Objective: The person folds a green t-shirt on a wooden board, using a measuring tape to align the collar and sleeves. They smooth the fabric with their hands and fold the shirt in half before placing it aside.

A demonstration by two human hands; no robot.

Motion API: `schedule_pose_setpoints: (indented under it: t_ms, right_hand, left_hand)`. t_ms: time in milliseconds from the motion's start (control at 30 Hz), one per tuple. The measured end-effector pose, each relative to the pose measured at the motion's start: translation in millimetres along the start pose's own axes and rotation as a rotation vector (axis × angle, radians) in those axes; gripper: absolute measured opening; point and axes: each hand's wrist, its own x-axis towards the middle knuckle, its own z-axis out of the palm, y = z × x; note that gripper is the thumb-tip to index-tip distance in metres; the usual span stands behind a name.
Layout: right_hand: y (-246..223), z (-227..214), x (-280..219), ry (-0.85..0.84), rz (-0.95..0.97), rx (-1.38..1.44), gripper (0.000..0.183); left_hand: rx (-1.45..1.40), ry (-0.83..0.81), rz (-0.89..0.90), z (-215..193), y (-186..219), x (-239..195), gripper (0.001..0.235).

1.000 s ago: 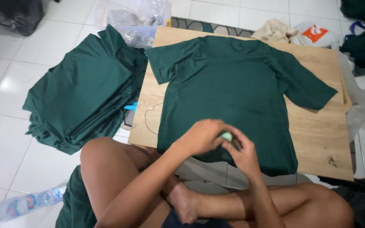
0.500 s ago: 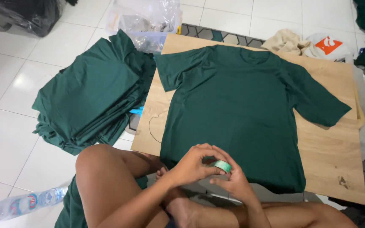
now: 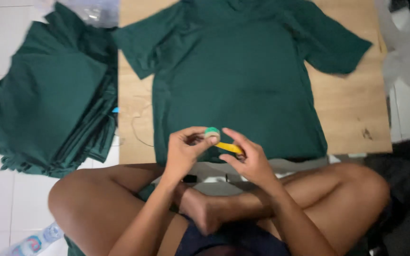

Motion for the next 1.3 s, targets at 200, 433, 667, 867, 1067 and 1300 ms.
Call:
schedule_pose_setpoints:
  t_ms: [200,433,667,867,1067,1300]
  right_hand:
    - [3.1,-6.2,-4.0,-0.030,-0.196,-0.215,0.045]
    - [-1.2,-1.0,2.9,0.025,-0.315,-0.231,0.032]
    - [7.7,4.2,-3.7,0.213,-0.169,-0.208,0.041]
    - [-13.7,-3.6,2.0,-0.075,-0.291,-0.318,0.035]
    - [31.1,7.1,-10.9,0.269,-0.107,-0.254,0.039]
    - [-11.8,-19.9,7.1,-0.076,-0.264,-0.381,0.043]
  left_hand:
    - [0.085,-0.168,-0.091,-2.6,-14.9,-3.1,0.028]
    - [0.022,-0.293,-0.152,0.9,-13.6,-0.7,0.021]
    - [-0.095,-0.220,-0.153,22.8,-19.9,-5.9,0.014]
    - [0.305,-0.339,0.057,5.5,1.6,-3.3,0.013]
    - [-0.029,-0.255,-0.012,26.1,-27.1,-6.4,0.011]
    - [0.313,-0.311,-0.014,3.2,7.0,-0.8,0.012]
